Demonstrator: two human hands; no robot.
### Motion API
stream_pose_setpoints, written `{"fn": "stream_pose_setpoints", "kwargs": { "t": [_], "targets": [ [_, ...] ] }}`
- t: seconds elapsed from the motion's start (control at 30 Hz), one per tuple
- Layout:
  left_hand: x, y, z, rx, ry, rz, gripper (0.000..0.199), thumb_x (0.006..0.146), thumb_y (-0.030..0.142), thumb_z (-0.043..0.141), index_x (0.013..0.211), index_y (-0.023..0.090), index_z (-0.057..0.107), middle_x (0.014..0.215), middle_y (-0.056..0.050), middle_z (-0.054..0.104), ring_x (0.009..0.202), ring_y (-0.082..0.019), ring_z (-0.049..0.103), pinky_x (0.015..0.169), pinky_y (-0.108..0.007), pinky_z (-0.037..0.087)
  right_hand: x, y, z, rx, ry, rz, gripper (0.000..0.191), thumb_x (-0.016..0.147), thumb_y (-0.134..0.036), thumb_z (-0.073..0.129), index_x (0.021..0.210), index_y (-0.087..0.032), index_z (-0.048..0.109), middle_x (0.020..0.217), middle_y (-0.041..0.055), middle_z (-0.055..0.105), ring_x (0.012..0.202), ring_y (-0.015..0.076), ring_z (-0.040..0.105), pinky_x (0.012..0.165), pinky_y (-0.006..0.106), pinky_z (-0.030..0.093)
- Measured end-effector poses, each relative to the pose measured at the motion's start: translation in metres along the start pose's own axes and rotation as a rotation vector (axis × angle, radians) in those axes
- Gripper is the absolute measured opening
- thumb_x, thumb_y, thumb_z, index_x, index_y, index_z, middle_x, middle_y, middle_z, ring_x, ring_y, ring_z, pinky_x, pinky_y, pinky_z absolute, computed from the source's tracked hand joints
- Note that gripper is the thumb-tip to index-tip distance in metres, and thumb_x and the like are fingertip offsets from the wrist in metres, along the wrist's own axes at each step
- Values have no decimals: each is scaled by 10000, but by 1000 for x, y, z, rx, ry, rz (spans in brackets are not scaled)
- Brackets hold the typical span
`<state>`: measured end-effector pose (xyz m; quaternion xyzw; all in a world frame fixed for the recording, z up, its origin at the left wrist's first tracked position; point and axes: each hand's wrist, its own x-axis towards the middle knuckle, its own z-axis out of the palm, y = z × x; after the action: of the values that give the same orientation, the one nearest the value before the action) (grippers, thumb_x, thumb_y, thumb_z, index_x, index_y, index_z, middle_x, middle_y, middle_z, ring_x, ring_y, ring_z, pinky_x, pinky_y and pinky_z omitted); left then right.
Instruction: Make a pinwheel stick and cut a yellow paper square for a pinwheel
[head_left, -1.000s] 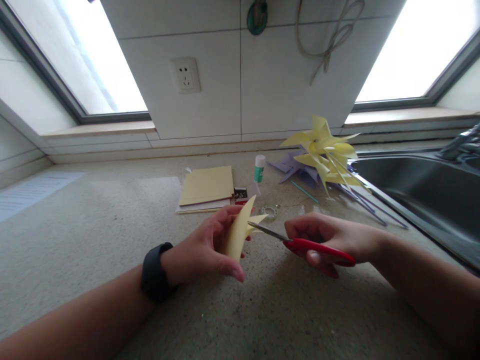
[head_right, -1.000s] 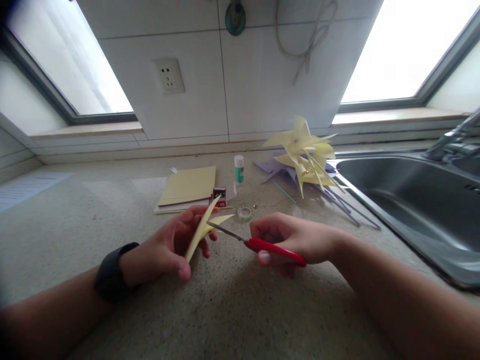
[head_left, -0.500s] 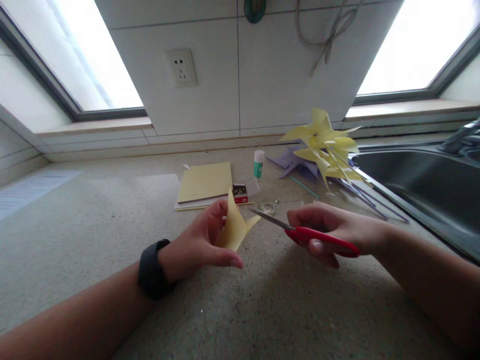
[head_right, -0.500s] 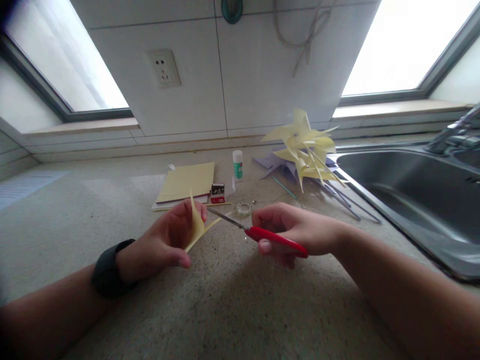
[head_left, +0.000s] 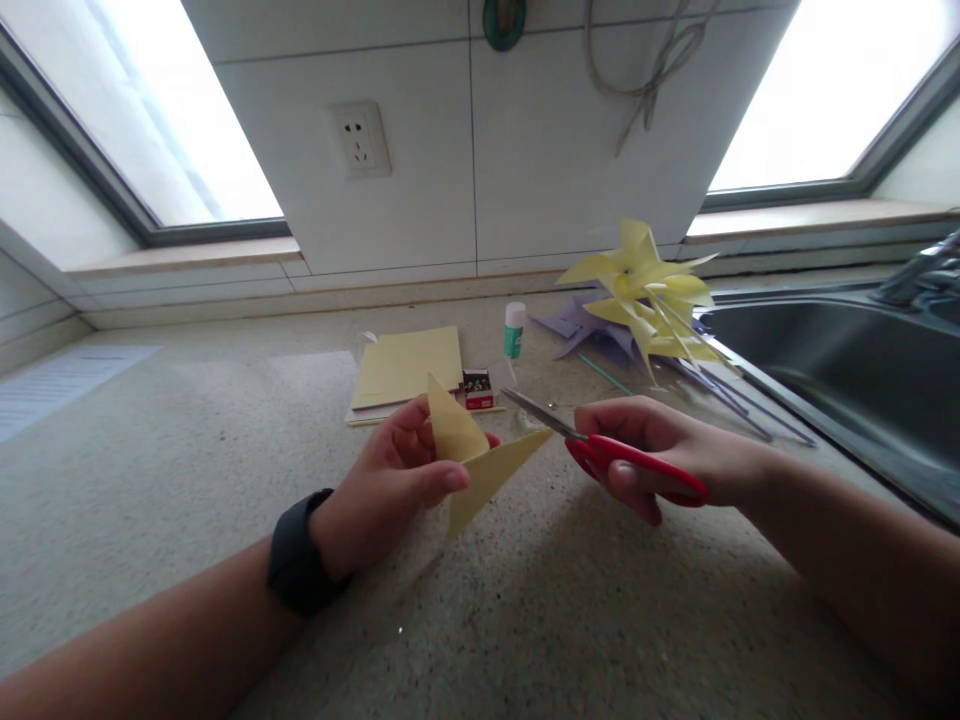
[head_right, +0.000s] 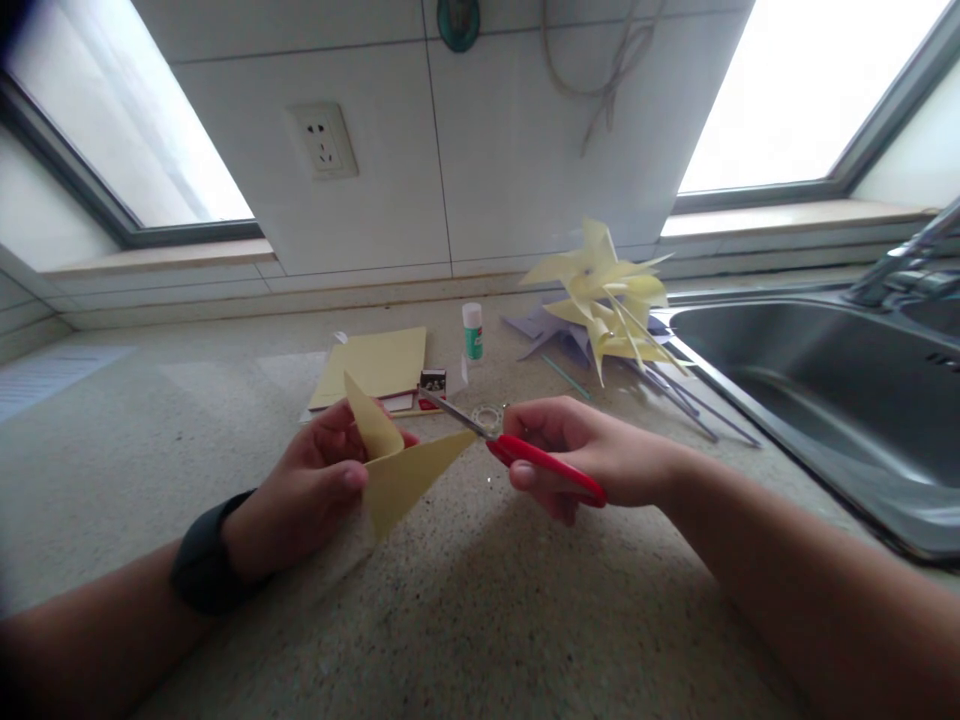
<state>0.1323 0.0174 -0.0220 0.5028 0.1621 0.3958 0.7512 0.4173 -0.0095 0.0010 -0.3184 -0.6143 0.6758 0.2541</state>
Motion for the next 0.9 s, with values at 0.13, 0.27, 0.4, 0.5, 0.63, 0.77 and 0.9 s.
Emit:
{"fn": "stream_pose_setpoints", "kwargs": {
  "t": [0.13,0.27,0.4,0.5,0.63,0.77,0.9],
  "targets": [
    [3,-2,1,-32,61,27,356,798,291,816,1103,197,658,1029,-37,763,913,-152,727,794,-220,567,0,1,0,7,7,-42,373,820,-460,758,856,-144,562,657,-41,572,485,52,548,451,150,477],
    [3,-3,2,-4,116,17,454,775,327,834,1156,185,632,1105,-67,740,977,-181,708,838,-257,555,5,2,4,-4,87,-67,371,821,-463,758,840,-160,545,636,-42,583,481,54,543,435,145,436],
    [2,-1,6,-39,148,13,443,796,330,812,1166,185,616,1117,-67,731,927,-173,708,806,-258,557,17,5,15,-59,358,-93,374,840,-487,734,860,-175,529,701,8,667,587,93,625,511,178,474],
    [2,0,13,-49,161,-21,407,877,366,718,1209,170,590,1200,-110,699,994,-216,698,843,-313,560,26,7,25,-28,480,-14,446,784,-524,771,934,-183,525,921,75,723,689,131,680,594,238,526],
    [3,-3,21,-87,142,19,355,934,372,628,1217,168,569,1242,-125,668,1095,-255,665,916,-360,535,30,7,39,49,427,19,486,725,-497,821,968,-181,543,906,56,704,712,151,683,610,264,521],
    [4,-10,22,-60,157,24,414,912,377,661,1260,188,535,1282,-125,637,1166,-288,627,970,-410,506,29,3,48,5,470,-59,367,739,-408,814,898,-183,571,753,-7,640,636,123,609,587,257,489],
    [3,-20,11,13,68,60,623,835,441,751,1353,229,478,1355,-130,577,1237,-306,576,1049,-443,451,27,1,46,-19,541,-75,331,735,-386,802,879,-189,579,748,-20,595,624,108,535,569,247,443]
  ]
}}
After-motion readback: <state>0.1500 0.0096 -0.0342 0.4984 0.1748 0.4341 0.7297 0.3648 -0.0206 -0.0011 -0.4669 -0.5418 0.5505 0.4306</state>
